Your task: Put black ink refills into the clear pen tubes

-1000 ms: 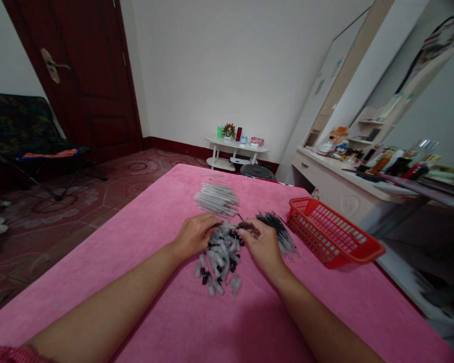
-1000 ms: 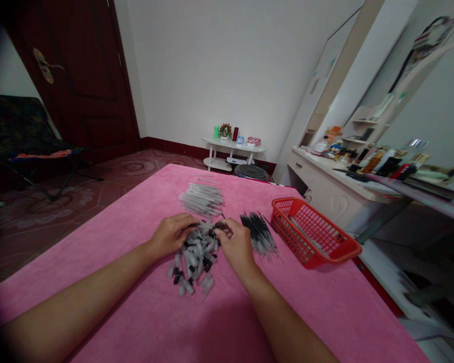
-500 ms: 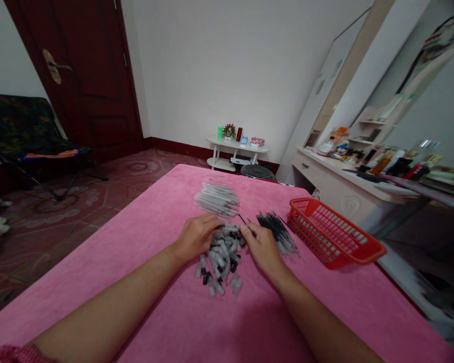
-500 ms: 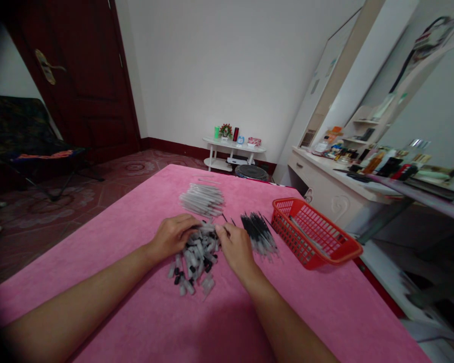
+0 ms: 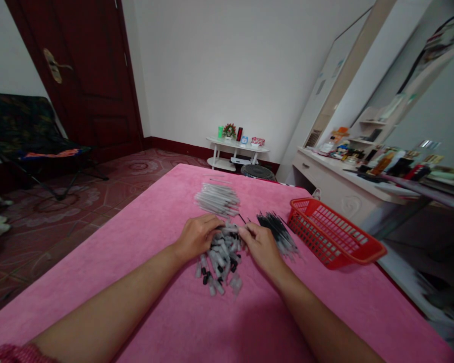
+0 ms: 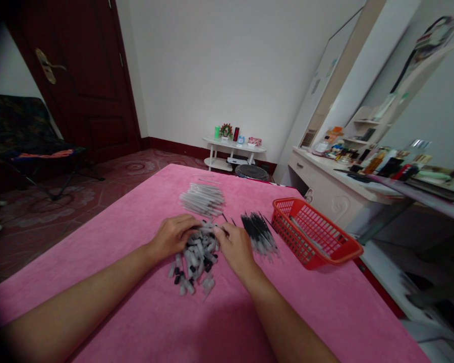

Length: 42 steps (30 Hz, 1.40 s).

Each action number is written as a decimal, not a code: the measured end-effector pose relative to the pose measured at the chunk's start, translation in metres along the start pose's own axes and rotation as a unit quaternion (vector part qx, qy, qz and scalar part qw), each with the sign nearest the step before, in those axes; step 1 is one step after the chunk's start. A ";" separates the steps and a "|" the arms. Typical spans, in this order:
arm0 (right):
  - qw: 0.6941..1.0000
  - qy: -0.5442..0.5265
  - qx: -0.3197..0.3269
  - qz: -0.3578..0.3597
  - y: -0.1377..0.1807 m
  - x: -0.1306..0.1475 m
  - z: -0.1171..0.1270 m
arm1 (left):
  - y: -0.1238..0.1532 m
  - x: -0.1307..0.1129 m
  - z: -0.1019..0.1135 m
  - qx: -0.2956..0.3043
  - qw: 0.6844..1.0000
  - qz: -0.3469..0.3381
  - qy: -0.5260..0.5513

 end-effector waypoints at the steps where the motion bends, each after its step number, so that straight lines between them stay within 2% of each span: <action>1: 1.000 -0.010 0.010 -0.011 0.000 -0.001 -0.001 | 0.000 0.000 0.000 0.000 1.000 -0.002 0.000; 7: 0.992 -0.112 0.020 -0.051 -0.004 -0.006 -0.003 | 0.000 0.000 0.001 -0.004 1.000 0.001 -0.007; 11: 0.973 -0.196 0.062 -0.108 -0.005 -0.015 -0.013 | 0.000 0.000 0.000 0.001 1.000 -0.006 -0.003; 14: 0.964 -0.228 0.061 -0.125 -0.005 -0.018 -0.014 | 0.000 0.001 0.000 0.000 1.000 -0.004 -0.004; 23: 0.976 -0.192 0.036 -0.099 -0.005 -0.013 -0.008 | 0.001 0.001 0.000 0.000 1.000 0.003 -0.020; 29: 0.973 -0.180 0.074 -0.123 -0.003 -0.015 -0.014 | 0.000 -0.002 0.001 -0.002 1.000 -0.012 0.004; 34: 0.989 -0.124 0.030 -0.070 -0.004 -0.010 -0.005 | 0.000 -0.001 0.001 -0.003 1.000 -0.005 0.003; 39: 0.989 -0.107 0.058 -0.085 -0.003 -0.008 -0.008 | 0.000 -0.001 -0.001 0.002 1.000 -0.015 0.009; 42: 0.992 -0.102 0.039 -0.068 -0.004 -0.006 -0.005 | 0.000 0.001 0.000 -0.005 1.000 -0.004 0.006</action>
Point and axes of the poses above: each hand's wrist, its own y-axis away from the middle knuckle, its own z-axis out of the back of the hand, x = y × z, the point moved 7 cm from there along -y, towards the middle knuckle, and after that the axes turned 1 degree about z, right-handed, at the moved point
